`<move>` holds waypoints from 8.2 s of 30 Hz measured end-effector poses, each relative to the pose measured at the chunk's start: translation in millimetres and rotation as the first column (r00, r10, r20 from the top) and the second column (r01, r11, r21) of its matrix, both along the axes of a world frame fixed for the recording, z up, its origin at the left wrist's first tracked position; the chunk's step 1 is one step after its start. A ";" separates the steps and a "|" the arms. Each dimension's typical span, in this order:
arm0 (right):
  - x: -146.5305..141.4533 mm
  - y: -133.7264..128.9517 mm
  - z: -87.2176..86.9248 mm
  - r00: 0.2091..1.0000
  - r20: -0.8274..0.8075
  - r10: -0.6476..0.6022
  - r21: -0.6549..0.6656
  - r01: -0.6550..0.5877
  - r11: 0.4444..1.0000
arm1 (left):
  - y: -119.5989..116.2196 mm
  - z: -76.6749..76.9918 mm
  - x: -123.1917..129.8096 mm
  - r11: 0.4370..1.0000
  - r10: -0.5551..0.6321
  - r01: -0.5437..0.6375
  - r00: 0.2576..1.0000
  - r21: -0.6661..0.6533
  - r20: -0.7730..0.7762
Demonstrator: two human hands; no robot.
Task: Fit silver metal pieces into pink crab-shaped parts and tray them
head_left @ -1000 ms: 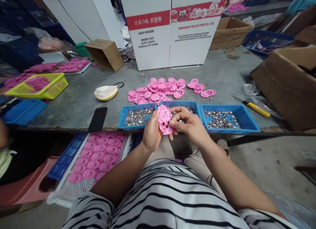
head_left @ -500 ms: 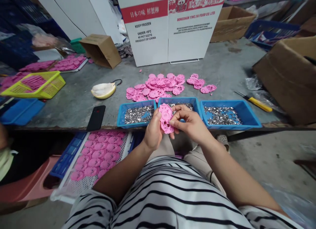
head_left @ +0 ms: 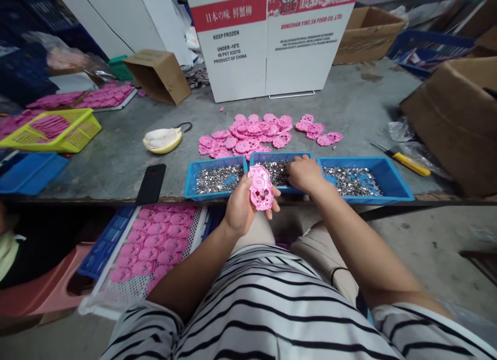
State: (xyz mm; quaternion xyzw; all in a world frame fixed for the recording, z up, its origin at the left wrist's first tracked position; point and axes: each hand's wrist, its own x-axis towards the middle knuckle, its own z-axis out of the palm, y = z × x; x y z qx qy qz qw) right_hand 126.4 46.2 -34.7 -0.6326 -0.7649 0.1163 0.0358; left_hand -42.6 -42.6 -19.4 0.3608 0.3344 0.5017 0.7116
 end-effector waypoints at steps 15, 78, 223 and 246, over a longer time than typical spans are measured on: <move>7.3 -1.7 0.1 0.971 -0.199 -0.132 -0.020 0.130 0.991 | 4.0 -12.1 -4.3 0.991 0.115 -0.117 0.992 -0.061 -0.048; -24.4 -65.2 15.7 0.445 -0.891 0.092 0.071 -0.065 0.995 | -7.4 -8.9 2.4 0.993 0.113 -0.116 0.961 -0.003 0.252; -55.7 -24.5 -1.5 0.409 -0.911 -0.054 -0.178 -0.271 0.946 | 16.1 -15.6 -13.9 0.869 0.482 -0.492 0.865 -0.045 -0.140; -50.7 -25.6 -0.1 0.432 -0.900 -0.060 -0.250 -0.398 0.883 | 17.8 -22.5 -25.0 0.959 0.229 -0.245 0.966 -0.142 -0.120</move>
